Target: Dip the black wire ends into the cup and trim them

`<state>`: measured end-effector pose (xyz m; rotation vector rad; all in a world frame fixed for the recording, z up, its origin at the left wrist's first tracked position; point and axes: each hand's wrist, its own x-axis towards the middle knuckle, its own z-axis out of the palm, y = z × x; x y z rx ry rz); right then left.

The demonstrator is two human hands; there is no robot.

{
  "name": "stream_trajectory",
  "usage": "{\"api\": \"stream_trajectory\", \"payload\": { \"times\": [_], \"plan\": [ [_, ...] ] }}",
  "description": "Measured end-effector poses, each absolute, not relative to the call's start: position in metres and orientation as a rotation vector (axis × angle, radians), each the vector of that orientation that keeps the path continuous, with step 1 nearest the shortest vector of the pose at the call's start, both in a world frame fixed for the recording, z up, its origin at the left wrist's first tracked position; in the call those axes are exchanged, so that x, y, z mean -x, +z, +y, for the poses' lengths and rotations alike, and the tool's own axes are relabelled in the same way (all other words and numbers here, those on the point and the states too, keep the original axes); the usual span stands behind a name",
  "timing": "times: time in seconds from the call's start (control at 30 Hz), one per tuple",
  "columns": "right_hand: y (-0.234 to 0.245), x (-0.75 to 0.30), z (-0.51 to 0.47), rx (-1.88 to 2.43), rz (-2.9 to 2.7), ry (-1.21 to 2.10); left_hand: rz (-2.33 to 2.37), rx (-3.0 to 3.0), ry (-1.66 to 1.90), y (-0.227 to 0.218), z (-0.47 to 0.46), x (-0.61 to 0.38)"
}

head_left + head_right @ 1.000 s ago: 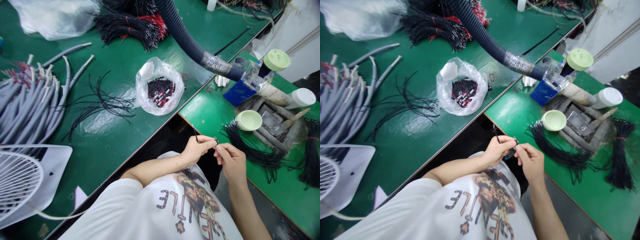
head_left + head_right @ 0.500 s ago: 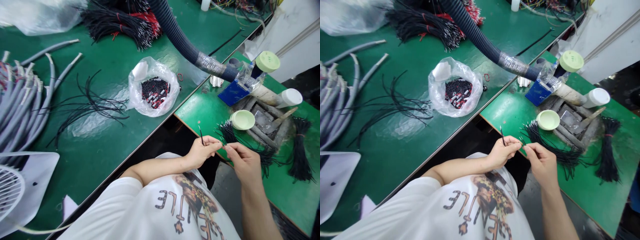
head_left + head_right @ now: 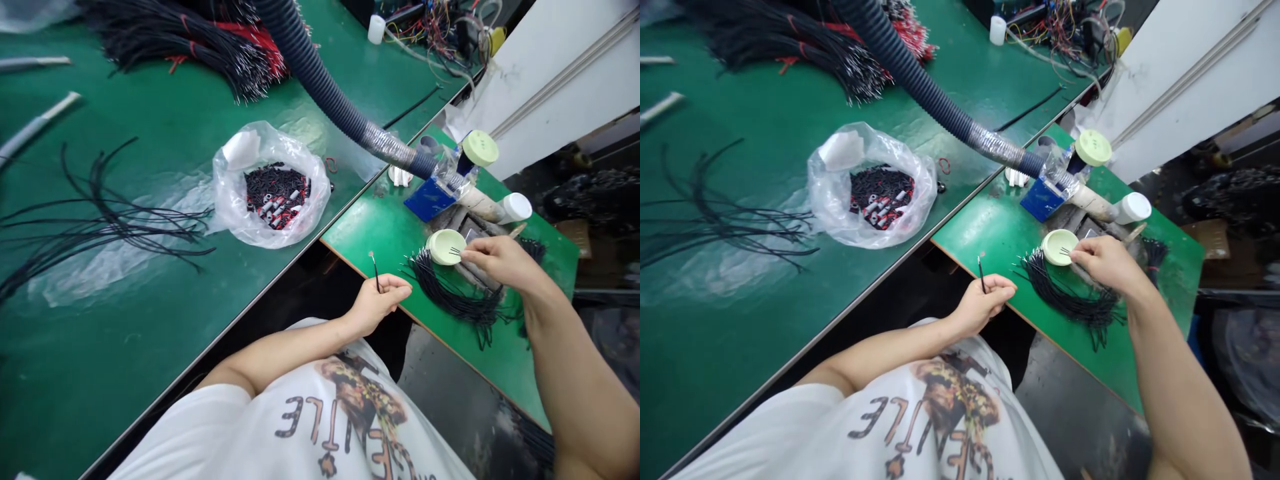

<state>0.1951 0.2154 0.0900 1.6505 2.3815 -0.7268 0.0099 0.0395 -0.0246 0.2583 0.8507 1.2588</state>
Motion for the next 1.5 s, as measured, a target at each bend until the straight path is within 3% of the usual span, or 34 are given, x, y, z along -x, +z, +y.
{"api": "stream_trajectory", "payload": {
  "times": [0.33,0.8,0.93,1.1,1.5],
  "plan": [
    [0.066,-0.177,0.249,-1.423,2.336,-0.589,0.864,-0.249,1.255,-0.032,0.043,-0.005],
    [0.073,-0.154,0.241,-1.337,2.154,-0.274,0.843,-0.261,1.258,-0.034,0.044,-0.005],
    [0.09,-0.175,0.244,-1.456,2.205,-0.519,0.862,-0.26,1.25,-0.033,0.044,-0.005],
    [0.105,-0.232,0.256,-2.028,2.016,-1.048,0.864,-0.275,1.237,-0.033,0.044,-0.004],
    [0.059,-0.275,0.286,-2.328,1.703,-1.157,0.901,-0.345,1.246,-0.037,0.043,-0.005]
  ]
}}
